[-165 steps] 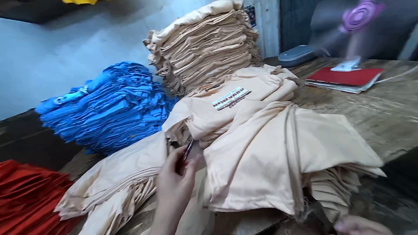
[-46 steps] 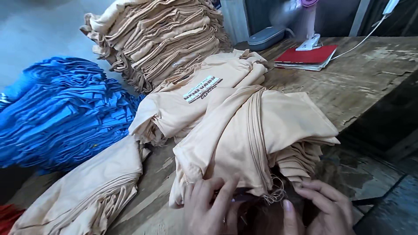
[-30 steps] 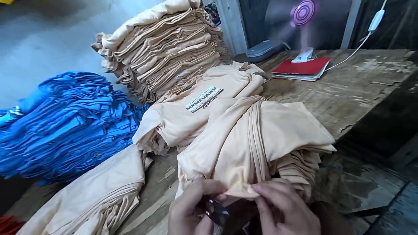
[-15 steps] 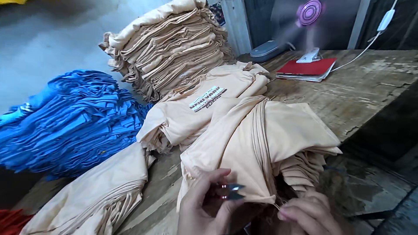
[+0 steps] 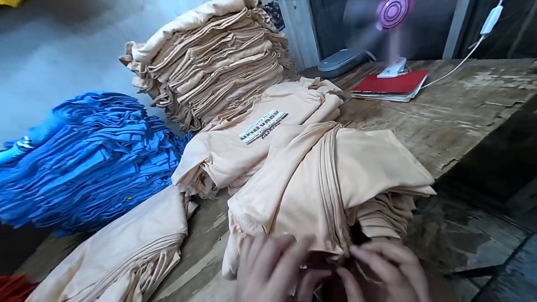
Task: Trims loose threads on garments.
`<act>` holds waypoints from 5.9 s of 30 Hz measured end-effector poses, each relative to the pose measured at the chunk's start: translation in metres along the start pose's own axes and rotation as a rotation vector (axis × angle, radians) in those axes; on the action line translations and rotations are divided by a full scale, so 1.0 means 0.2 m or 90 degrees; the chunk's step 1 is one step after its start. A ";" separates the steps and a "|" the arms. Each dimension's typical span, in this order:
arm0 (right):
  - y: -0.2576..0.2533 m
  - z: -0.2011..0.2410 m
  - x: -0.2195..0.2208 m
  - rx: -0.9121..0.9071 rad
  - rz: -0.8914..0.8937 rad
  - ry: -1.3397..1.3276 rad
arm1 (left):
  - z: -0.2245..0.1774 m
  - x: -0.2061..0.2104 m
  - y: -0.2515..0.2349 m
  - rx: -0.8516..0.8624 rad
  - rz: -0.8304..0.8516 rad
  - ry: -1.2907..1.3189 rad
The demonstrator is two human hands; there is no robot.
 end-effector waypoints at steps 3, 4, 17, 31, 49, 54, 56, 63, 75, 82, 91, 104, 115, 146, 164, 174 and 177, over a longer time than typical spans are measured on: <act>-0.10 0.00 0.11 0.051 0.035 -0.198 | 0.13 0.07 -0.06 -0.079 0.111 0.240; -0.14 -0.02 0.16 0.097 0.048 -0.323 | 0.18 0.08 -0.08 -0.101 0.129 0.326; -0.12 0.10 0.07 -0.164 -0.061 0.036 | 0.27 0.11 -0.13 -0.273 0.169 0.533; -0.02 0.00 -0.01 -0.075 -0.040 -0.011 | -0.10 -0.03 0.01 0.181 -0.115 -0.047; -0.01 -0.12 0.09 -0.047 0.089 -0.084 | 0.34 -0.11 -0.09 -0.080 -0.079 0.055; -0.05 -0.30 -0.25 0.056 -0.024 0.003 | 0.60 -0.55 -0.02 -0.245 -0.404 -0.009; -0.08 -0.22 -0.20 0.015 0.042 -0.009 | 0.43 -0.45 -0.02 -0.190 -0.290 -0.024; -0.12 -0.05 0.13 -0.116 0.005 0.181 | 0.22 -0.07 -0.04 -0.108 -0.198 -0.086; -0.06 -0.06 -0.08 -0.046 -0.015 0.143 | 0.27 -0.11 0.02 -0.145 -0.184 -0.115; -0.12 -0.10 0.10 -0.118 0.002 0.222 | 0.38 0.02 -0.02 -0.099 -0.143 -0.108; 0.05 -0.16 -0.14 0.070 -0.053 0.092 | 0.22 -0.01 0.04 -0.093 -0.083 -0.003; 0.03 -0.14 -0.07 0.056 -0.009 -0.084 | 0.11 0.09 0.10 -0.014 -0.063 0.093; 0.06 -0.06 -0.08 0.044 0.006 -0.122 | 0.02 0.16 0.07 0.045 -0.063 0.075; -0.22 -0.06 0.22 0.020 0.042 -0.323 | 0.30 0.08 -0.04 -0.213 0.011 0.356; 0.01 0.03 -0.08 -0.151 -0.041 0.103 | 0.09 -0.04 0.07 -0.054 0.011 0.155; 0.05 0.04 -0.08 -0.093 -0.041 0.043 | -0.13 -0.05 0.13 0.174 -0.128 -0.152; 0.05 0.02 -0.08 -0.066 -0.048 0.017 | -0.17 -0.05 0.14 0.206 -0.133 -0.156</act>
Point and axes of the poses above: each hand's wrist, its own y-axis away from the middle knuckle, its own x-axis out of the palm, z = x × y, the point moved 9 cm from there along -y, towards the middle knuckle, and after that the axes turned 7 degrees about -x, right-handed, at the moved point
